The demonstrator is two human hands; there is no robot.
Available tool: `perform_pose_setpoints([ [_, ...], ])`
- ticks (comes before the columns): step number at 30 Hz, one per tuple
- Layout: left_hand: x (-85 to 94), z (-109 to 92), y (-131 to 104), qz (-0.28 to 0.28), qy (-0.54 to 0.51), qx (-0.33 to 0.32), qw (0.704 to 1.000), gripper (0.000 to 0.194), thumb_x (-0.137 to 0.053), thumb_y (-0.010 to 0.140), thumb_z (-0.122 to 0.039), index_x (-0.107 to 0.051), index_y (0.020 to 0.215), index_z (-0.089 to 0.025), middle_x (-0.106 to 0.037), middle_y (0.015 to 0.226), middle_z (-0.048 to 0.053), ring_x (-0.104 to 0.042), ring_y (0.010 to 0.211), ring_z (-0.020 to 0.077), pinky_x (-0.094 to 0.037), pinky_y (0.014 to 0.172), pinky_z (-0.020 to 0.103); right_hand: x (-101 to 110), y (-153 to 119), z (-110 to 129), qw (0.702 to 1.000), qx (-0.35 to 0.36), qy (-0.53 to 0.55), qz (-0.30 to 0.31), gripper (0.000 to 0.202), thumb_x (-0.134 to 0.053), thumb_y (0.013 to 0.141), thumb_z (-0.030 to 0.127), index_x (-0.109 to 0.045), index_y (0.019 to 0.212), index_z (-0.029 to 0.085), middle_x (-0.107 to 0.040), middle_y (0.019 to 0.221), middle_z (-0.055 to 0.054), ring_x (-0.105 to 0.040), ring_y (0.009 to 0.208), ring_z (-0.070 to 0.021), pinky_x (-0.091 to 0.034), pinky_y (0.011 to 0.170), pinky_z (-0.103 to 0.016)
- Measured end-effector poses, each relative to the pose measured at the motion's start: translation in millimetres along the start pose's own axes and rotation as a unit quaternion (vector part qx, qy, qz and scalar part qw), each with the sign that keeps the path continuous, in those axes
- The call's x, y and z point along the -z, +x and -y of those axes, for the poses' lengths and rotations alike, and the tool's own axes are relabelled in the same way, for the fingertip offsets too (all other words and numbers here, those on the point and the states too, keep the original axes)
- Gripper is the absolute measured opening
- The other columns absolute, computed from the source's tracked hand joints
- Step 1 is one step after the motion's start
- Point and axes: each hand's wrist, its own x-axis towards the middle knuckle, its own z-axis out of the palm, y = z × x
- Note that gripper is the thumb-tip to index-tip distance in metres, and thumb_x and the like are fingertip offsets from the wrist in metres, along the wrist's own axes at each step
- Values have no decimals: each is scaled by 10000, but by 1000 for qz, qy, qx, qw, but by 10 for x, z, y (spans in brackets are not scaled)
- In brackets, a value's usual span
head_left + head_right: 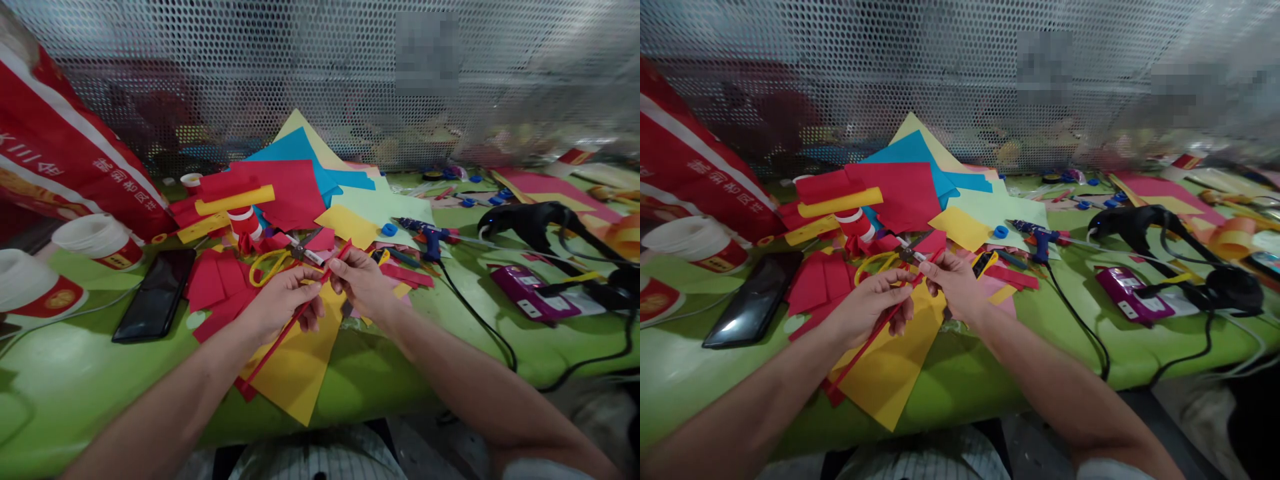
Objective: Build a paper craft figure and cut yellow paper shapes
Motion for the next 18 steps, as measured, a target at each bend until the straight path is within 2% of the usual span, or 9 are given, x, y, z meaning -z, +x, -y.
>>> perform_pose_setpoints([
  [4, -36, 35, 2, -42, 35, -26, 998, 215, -617, 755, -322, -524, 880, -175, -585, 485, -44, -494, 309, 78, -314, 319, 149, -32, -15, -17, 1000, 18, -13, -21, 369, -794, 501, 437, -519, 513, 191, -462, 450, 68, -380, 393, -49, -332, 376, -197],
  [7, -51, 54, 12, -52, 39, -33, 997, 245, -642, 730, -327, -540, 893, -176, -598, 498, -47, -457, 282, 62, -300, 306, 153, -53, -41, -47, 999, 17, -44, -20, 413, -779, 490, 501, -488, 494, 208, -445, 464, 60, -381, 404, -63, -343, 382, -218],
  [11, -37, 34, 19, -77, 23, -49, 996, 206, -668, 697, -287, -550, 818, -169, -642, 560, -27, -409, 262, 37, -265, 281, 154, 43, 42, 69, 991, 17, -130, -20, 351, -707, 572, 560, -544, 562, 249, -482, 472, 32, -447, 420, -110, -404, 408, -268],
  [13, -8, 13, 19, -97, 0, -63, 993, 214, -685, 675, -271, -542, 796, -168, -646, 568, -26, -396, 261, 31, -257, 277, 152, 223, 157, 259, 965, 38, -239, -99, 338, -564, 702, 590, -592, 708, 253, -560, 561, 2, -538, 495, -148, -455, 456, -297],
  [14, 10, 3, 19, -105, -11, -67, 992, 223, -693, 665, -268, -541, 792, -167, -645, 569, -27, -395, 261, 30, -258, 277, 154, 352, 221, 377, 944, 55, -278, -169, 323, -496, 773, 545, -597, 795, 239, -588, 636, -13, -573, 567, -158, -473, 497, -301],
  [15, 30, -5, 19, -111, -20, -70, 991, 230, -700, 657, -267, -543, 791, -165, -643, 568, -27, -394, 262, 30, -261, 279, 155, 503, 279, 496, 910, 75, -322, -249, 308, -437, 827, 490, -584, 873, 223, -604, 713, -31, -598, 667, -173, -486, 556, -310],
  [16, 49, -12, 20, -115, -26, -71, 991, 233, -704, 653, -268, -548, 793, -164, -641, 568, -27, -394, 262, 29, -263, 280, 156, 668, 329, 604, 882, 85, -351, -304, 278, -426, 847, 427, -563, 928, 199, -609, 812, -61, -604, 799, -198, -490, 638, -334],
  [18, 81, -19, 25, -117, -29, -70, 990, 226, -703, 656, -269, -561, 794, -160, -639, 569, -26, -394, 261, 27, -257, 281, 156, 1008, 392, 750, 811, 62, -434, -387, 185, -531, 793, 294, -568, 910, 155, -594, 998, -148, -525, 1066, -280, -442, 817, -407],
])
